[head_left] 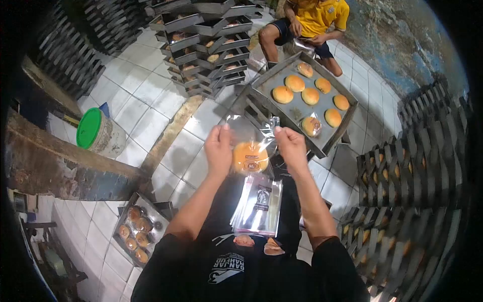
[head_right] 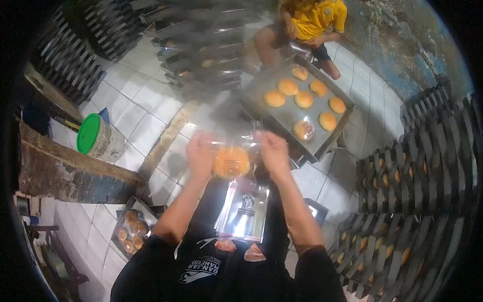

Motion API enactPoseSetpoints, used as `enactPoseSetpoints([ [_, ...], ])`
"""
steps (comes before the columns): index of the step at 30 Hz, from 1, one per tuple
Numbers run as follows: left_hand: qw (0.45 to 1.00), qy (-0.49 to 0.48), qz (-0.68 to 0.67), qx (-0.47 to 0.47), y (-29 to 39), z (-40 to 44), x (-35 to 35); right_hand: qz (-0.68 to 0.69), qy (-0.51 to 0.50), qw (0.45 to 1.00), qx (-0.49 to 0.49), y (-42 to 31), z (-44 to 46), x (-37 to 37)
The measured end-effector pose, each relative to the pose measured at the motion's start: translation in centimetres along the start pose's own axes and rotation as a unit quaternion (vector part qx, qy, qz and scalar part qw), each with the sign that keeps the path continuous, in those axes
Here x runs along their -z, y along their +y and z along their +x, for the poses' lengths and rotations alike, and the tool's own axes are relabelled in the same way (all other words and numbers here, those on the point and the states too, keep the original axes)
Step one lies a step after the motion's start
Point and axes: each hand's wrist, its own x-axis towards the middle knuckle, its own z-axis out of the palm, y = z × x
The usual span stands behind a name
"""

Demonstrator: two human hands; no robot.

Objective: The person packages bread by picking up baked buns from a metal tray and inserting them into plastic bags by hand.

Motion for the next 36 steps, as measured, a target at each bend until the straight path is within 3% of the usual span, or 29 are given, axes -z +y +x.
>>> enactPoseSetpoints([
  [3, 0.957, 0.017, 0.187, -0.223, 1.1, -2.6, 1.5, 0.062, -0.049, 0.992, -0.096, 1.3, -2.8, 1.3],
  [4, 0.948, -0.021, 0.224, -0.224, -1.2, -3.0, 3.1, 0.069, -0.057, 0.989, -0.115, 3.5, -3.8, 1.5],
  [6, 0.992, -0.06, 0.105, 0.041, -2.8, -4.8, 4.0, 0.079, -0.078, 0.978, -0.178, 7.1, -5.9, 1.5],
  [7, 0.98, -0.076, 0.043, 0.177, -3.5, -5.3, 4.4, 0.091, -0.104, 0.964, -0.229, 8.1, -6.9, 1.3],
  [9, 0.977, -0.131, -0.051, 0.162, -4.6, -4.4, 4.7, 0.158, -0.061, 0.955, -0.243, 7.1, -7.7, 0.4],
  [11, 0.953, -0.18, -0.195, 0.148, -4.3, -2.5, 2.7, 0.251, -0.042, 0.95, -0.179, 6.1, -6.8, 1.4],
  [12, 0.934, -0.194, -0.248, 0.17, -4.2, -1.5, 1.8, 0.261, -0.069, 0.959, -0.091, 5.6, -5.9, 2.7],
  [13, 0.946, -0.181, -0.219, 0.153, -4.1, -1.3, 0.4, 0.202, -0.025, 0.979, -0.024, 4.8, -4.8, 3.5],
  [15, 0.967, -0.154, -0.167, 0.112, -1.0, -1.8, -3.5, -0.061, 0.057, 0.992, 0.097, 4.4, -2.1, 6.0],
  [16, 0.981, -0.19, 0.03, 0.013, -0.5, -2.5, -3.5, -0.203, 0.108, 0.96, 0.157, 4.5, -1.2, 7.4],
  [17, 0.958, -0.243, 0.154, -0.017, -2.6, -3.0, -2.6, -0.357, 0.137, 0.893, 0.235, 4.7, -0.3, 8.6],
  [18, 0.934, -0.305, 0.165, -0.084, -1.9, -4.6, -1.8, -0.498, 0.163, 0.793, 0.309, 4.4, 1.1, 9.7],
  [19, 0.892, -0.352, 0.223, -0.178, -2.4, -6.1, -0.9, -0.548, 0.121, 0.8, 0.213, 4.8, 0.2, 10.6],
  [20, 0.826, -0.354, 0.327, -0.293, -2.7, -7.8, 0.4, -0.524, 0.115, 0.83, 0.155, 6.3, -0.8, 11.1],
  [21, 0.785, -0.354, 0.417, -0.293, -1.4, -9.6, 1.3, -0.5, 0.11, 0.847, 0.147, 6.9, -3.0, 10.6],
  [22, 0.716, -0.348, 0.52, -0.31, -1.5, -10.8, 2.5, -0.466, 0.06, 0.88, 0.073, 6.6, -5.2, 9.6],
  [23, 0.712, -0.344, 0.511, -0.337, -2.1, -11.3, 3.6, -0.432, -0.002, 0.894, 0.121, 8.3, -7.1, 9.4],
  [25, 0.671, -0.384, 0.503, -0.385, -3.4, -11.2, 4.8, -0.426, -0.133, 0.867, 0.22, 7.6, -10.5, 8.2],
  [26, 0.664, -0.423, 0.478, -0.389, -3.5, -10.8, 5.0, -0.477, -0.136, 0.843, 0.207, 5.7, -12.1, 7.2],
  [29, 0.718, -0.321, 0.489, -0.378, -1.8, -12.5, 4.4, -0.536, -0.133, 0.815, 0.178, 5.1, -14.5, 7.1],
  [31, 0.694, -0.375, 0.522, -0.323, -1.7, -13.1, 6.1, -0.566, -0.119, 0.804, 0.137, 5.8, -16.3, 7.0],
  [33, 0.661, -0.413, 0.473, -0.412, -2.8, -10.8, 6.1, -0.512, -0.119, 0.818, 0.236, 0.5, -13.8, 7.5],
  [36, 0.633, -0.405, 0.369, -0.547, -3.4, -9.0, 5.5, -0.556, -0.111, 0.782, 0.257, 0.5, -14.2, 7.0],
])
